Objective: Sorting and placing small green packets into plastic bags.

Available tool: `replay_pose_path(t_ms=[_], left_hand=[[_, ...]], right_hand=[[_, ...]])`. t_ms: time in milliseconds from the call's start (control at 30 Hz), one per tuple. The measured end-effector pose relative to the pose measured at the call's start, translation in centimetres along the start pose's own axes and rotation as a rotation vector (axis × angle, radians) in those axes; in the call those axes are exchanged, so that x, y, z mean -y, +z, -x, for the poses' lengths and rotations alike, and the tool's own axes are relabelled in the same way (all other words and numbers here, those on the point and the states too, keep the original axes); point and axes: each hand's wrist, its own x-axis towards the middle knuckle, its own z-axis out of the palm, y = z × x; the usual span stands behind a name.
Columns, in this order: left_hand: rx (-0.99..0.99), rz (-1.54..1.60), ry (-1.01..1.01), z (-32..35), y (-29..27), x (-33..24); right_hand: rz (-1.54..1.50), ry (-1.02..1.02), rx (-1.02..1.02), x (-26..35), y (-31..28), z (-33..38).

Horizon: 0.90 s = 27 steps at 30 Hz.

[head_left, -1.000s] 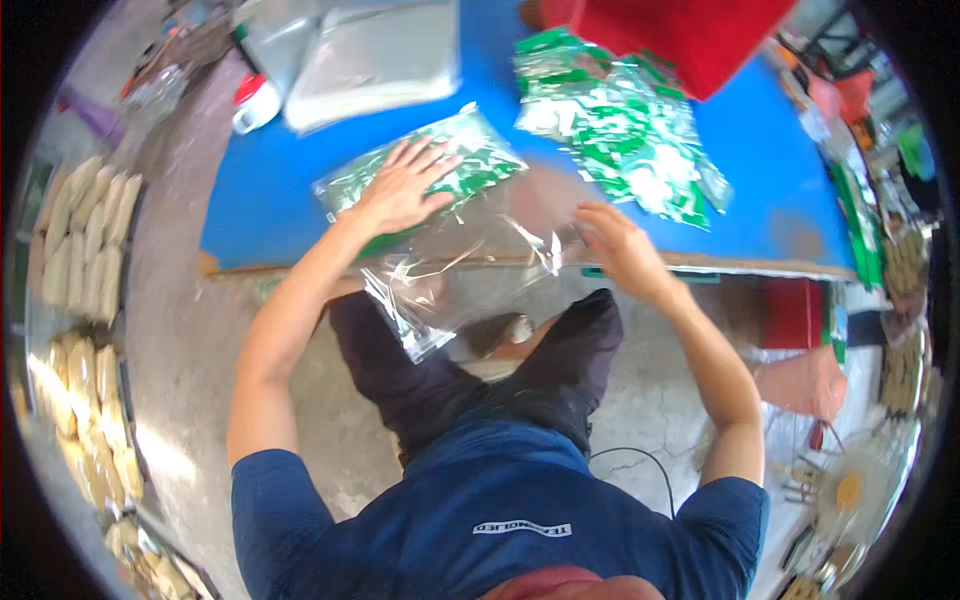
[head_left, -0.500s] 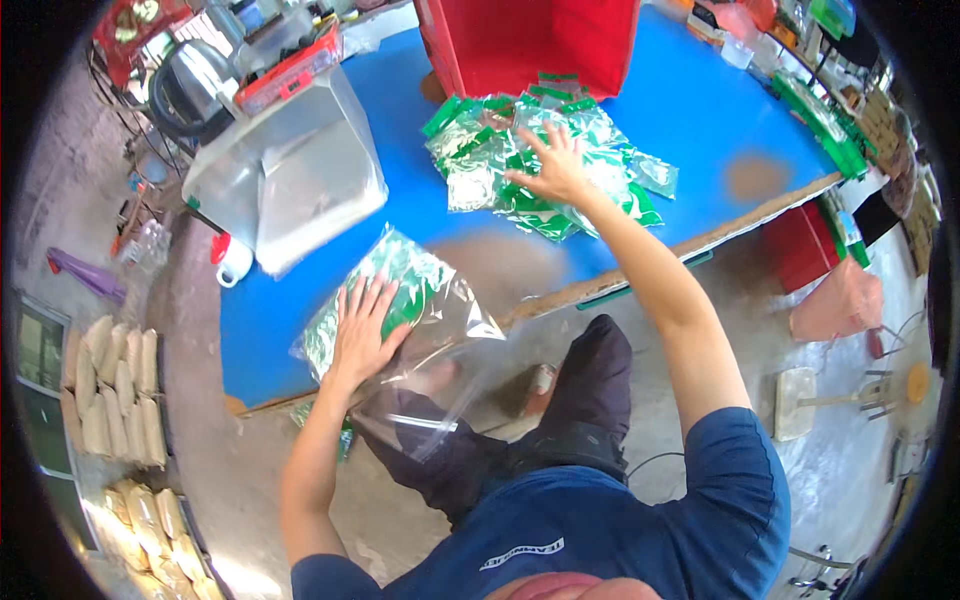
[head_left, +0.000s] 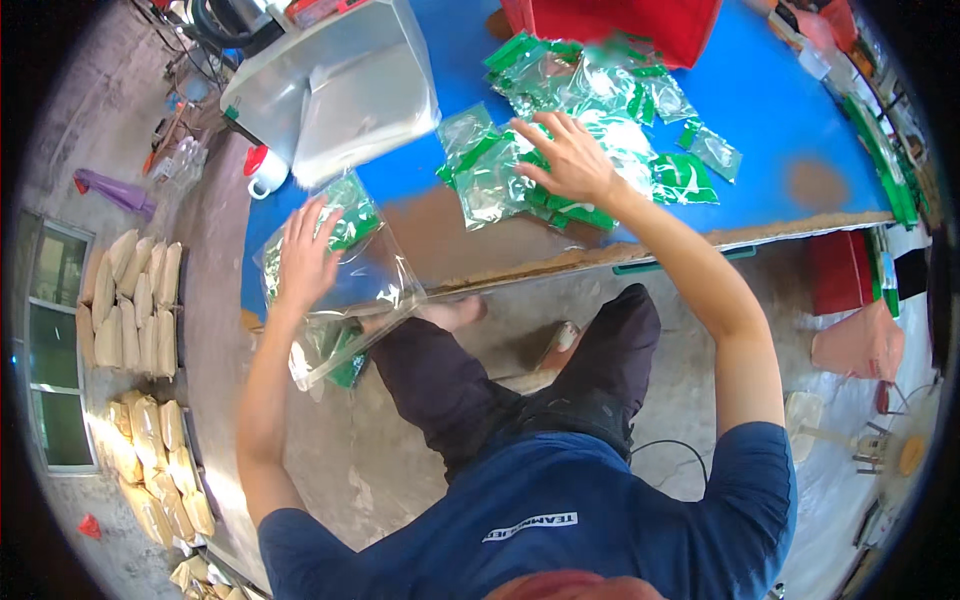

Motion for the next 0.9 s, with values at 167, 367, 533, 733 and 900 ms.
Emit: replay_pose_path(t_ms=[167, 367, 533, 733, 900], left_hand=[[0.428, 0.919, -0.568, 5.9, 1.3, -13.8], [0.035, 2.148, -1.149, 8.2, 5.6, -18.5], [-0.184, 2.069, -1.158, 6.2, 7.9, -21.2], [-0.231, 2.340, -1.215, 6.7, 7.2, -20.2], [-0.215, 2.198, -1.214, 6.2, 6.6, -21.1]], right_hand=[[0.006, 0.036, 0.095, 11.2, 2.7, 1.1], [-0.567, -0.366, 0.076, 13.7, 1.0, 6.1], [-0.266, -0.136, 0.009, 11.7, 0.9, 2.1], [-0.167, -0.221, 0.236, 12.7, 1.8, 5.4], [-0.829, 0.060, 0.333, 12.6, -0.1, 2.8]])
